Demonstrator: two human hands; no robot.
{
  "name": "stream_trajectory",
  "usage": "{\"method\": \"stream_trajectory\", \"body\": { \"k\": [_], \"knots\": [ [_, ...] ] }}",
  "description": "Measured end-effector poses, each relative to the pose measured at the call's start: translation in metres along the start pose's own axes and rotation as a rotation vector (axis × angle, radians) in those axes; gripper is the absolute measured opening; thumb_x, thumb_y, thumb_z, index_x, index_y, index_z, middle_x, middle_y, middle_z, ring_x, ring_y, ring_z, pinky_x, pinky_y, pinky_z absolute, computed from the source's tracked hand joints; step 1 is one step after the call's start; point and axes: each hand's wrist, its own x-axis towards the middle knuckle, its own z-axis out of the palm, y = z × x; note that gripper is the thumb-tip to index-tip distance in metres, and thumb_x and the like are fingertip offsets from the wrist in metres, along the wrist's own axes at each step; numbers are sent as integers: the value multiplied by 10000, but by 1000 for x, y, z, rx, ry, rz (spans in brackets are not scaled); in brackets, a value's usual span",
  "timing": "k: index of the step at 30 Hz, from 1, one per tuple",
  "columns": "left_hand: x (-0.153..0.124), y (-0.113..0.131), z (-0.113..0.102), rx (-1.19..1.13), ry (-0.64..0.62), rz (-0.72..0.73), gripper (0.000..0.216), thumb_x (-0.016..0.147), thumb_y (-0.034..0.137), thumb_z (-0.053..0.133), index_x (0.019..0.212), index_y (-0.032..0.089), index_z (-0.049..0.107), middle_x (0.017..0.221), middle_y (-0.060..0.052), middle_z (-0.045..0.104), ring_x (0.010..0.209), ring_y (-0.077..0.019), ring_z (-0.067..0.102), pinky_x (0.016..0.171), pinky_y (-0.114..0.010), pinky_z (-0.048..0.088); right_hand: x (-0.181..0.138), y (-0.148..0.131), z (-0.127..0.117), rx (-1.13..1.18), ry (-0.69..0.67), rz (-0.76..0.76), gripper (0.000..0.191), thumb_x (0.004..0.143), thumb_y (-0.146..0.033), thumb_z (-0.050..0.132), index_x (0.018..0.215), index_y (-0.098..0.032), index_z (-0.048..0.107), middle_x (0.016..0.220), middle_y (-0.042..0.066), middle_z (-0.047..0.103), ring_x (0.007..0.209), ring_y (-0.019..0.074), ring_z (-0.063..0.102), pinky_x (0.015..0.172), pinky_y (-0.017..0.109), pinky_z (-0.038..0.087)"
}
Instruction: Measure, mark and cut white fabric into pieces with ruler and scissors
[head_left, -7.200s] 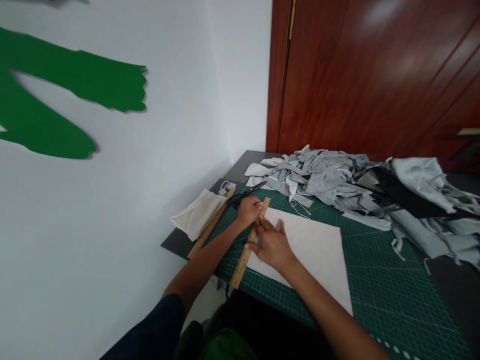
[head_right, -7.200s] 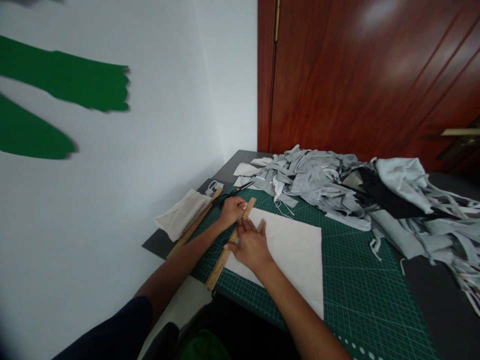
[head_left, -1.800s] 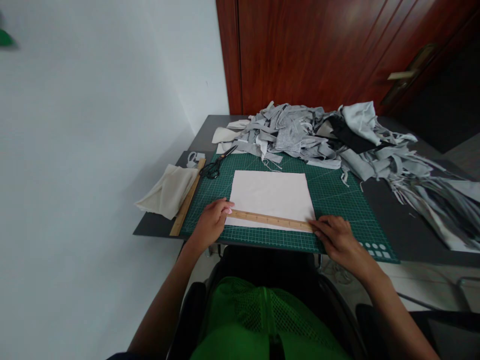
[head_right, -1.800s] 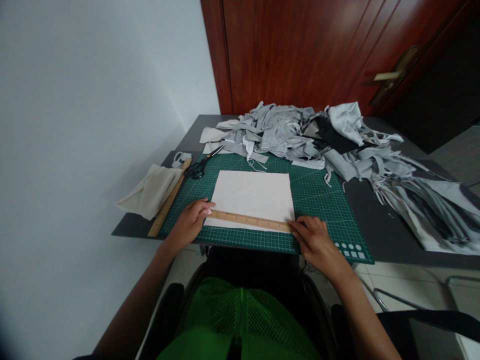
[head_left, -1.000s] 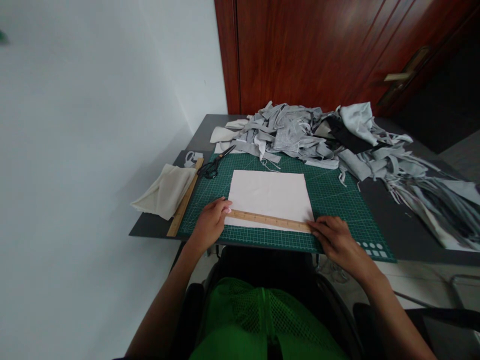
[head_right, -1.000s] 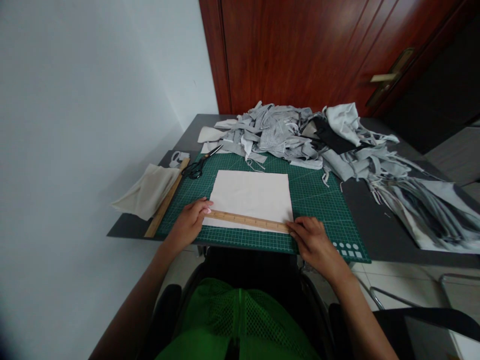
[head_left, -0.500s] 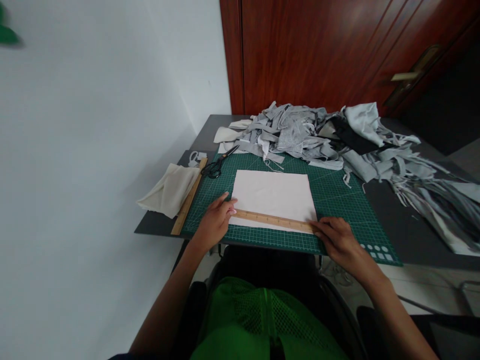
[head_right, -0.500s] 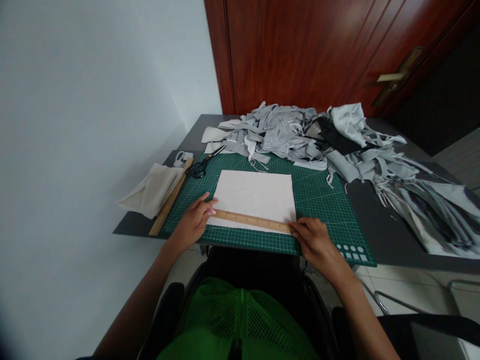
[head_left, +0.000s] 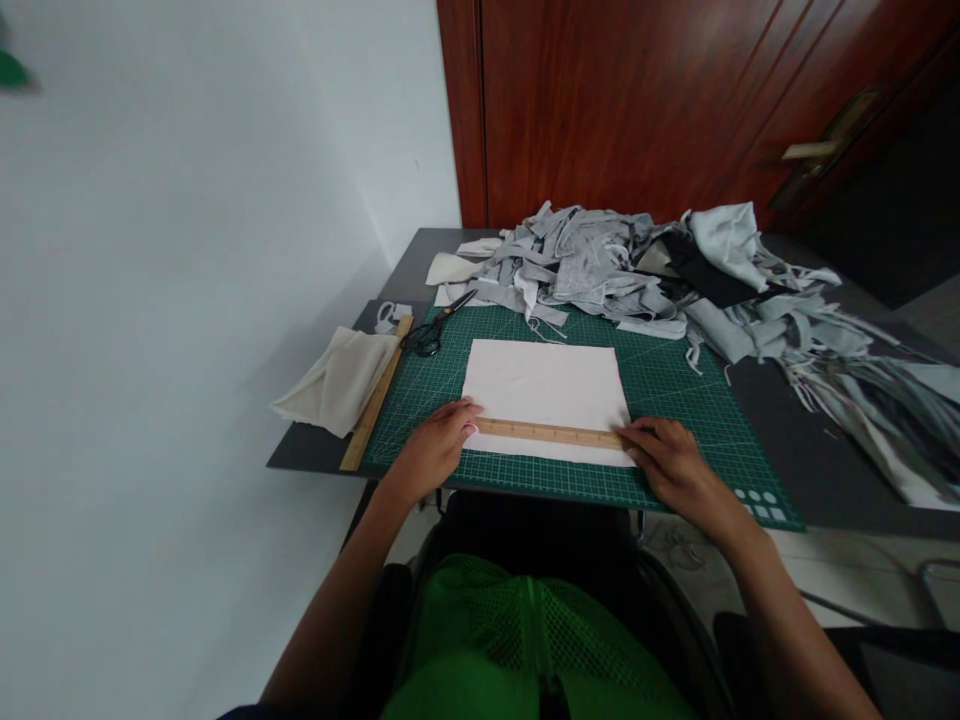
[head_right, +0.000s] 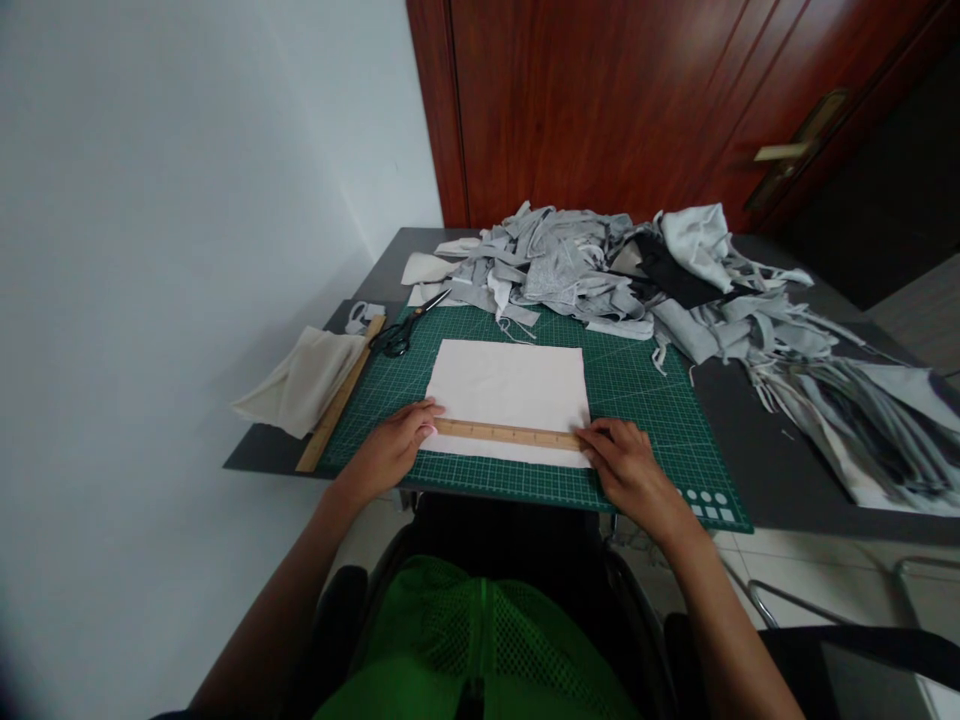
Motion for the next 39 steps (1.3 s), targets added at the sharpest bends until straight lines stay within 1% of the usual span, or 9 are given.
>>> {"method": "stream_trajectory", "body": {
  "k": [4,10,18,24,27,31,36,39],
  "knots": [
    [0,-2,1,-4,0,11,323,1078,270,363,1294,211,596,1395,-76,647,1417,-204,509,1217,-423,399,-1,1,2,44,23,13,347,1039,-302,474,1319,-264,675,1221,130,635,1133,317,591,946,511,481],
    [1,-3,1,-20,-4,11,322,1076,277,357,1283,228,600,1405,-70,641,1418,-211,510,1214,-433,402,0,-2,2,33,44,18,331,1032,-289,486,1295,-263,686,1191,129,643,1106,316,602,946,516,490],
    [2,-2,1,-10,7,8,331,1074,279,365,1317,229,585,1408,-74,636,1405,-220,521,1214,-443,402,-2,-1,1,28,29,16,339,1027,-287,488,1304,-263,682,1183,129,652,1099,313,606,938,507,496],
    [1,-3,1,-17,3,15,288,1072,279,364,1208,225,613,1396,-64,648,1465,-212,458,1241,-446,371,-4,-6,-3,22,18,39,302,1033,-285,490,1270,-246,674,1230,126,635,1153,311,577,972,511,473],
    [-1,-2,0,-69,51,-42,251,1061,302,386,1140,218,609,1412,-78,645,1461,-224,468,1226,-473,390,-4,-7,-4,20,9,35,288,1036,-296,495,1256,-245,674,1266,130,630,1170,312,577,976,511,475],
    [-3,-1,-2,-168,120,-113,212,1053,321,384,1081,228,573,1346,-85,690,1435,-225,506,1198,-497,416,-4,-5,-2,26,17,26,296,1034,-306,499,1268,-266,677,1284,130,635,1169,314,591,973,522,485],
    [-6,1,-4,-197,162,-125,188,1052,326,384,1046,239,551,1320,-81,706,1447,-214,494,1197,-497,406,-5,-5,-3,62,28,24,298,1032,-309,503,1268,-261,678,1291,132,632,1199,316,585,1019,534,477],
    [-7,1,-5,-197,194,-128,187,1055,328,385,1021,238,545,1331,-81,703,1471,-213,463,1204,-496,393,-5,-7,-7,80,18,39,312,1050,-337,484,1289,-239,657,1358,143,612,1274,319,554,1076,545,445]
  ]
}}
